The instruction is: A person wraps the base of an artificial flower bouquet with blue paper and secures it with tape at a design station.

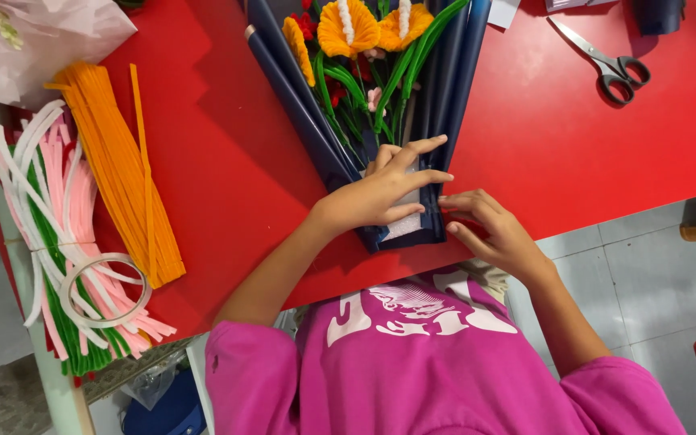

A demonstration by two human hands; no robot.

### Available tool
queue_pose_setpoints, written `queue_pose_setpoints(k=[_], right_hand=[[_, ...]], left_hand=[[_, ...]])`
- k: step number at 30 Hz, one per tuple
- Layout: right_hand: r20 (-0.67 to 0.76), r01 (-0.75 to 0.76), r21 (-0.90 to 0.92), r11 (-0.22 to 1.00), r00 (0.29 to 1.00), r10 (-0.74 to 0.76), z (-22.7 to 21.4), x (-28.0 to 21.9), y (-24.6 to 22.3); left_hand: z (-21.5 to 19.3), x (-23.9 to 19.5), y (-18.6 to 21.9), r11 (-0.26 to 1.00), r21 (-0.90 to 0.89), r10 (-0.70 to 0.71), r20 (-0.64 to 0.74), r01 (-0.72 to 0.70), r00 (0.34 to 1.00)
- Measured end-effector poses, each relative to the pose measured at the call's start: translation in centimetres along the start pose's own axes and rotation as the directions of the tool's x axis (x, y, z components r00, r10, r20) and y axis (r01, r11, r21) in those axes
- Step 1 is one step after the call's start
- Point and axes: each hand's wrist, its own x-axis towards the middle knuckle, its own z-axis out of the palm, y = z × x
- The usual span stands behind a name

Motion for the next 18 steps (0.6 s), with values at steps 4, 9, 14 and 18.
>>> queue_pose_setpoints(k=[4,9,14,18], right_hand=[[-0.004,0.049,-0.044,0.998,0.999,-0.049,0.0,0.4,0.2],[0.015,0.003,-0.004,1.000,1.000,-0.003,-0.1,1.3,-0.5],[0.018,0.023,-0.024,0.999,1.000,-0.023,0.2,1.1,0.3],[0.021,0.034,-0.020,0.999,0.999,-0.034,0.3,1.0,0.1]], left_hand=[[-0.3,0.0,0.3,1.000,0.024,-0.011,0.030,0.010,0.999],[0.0,0.0,0.0,0.999,-0.024,-0.047,0.066,0.049,0.997],[-0.4,-0.2,0.3,0.999,0.021,-0.044,0.060,0.043,0.997],[-0.5,-0.3,0.4,0.996,0.064,-0.062,0.065,0.058,0.996]])
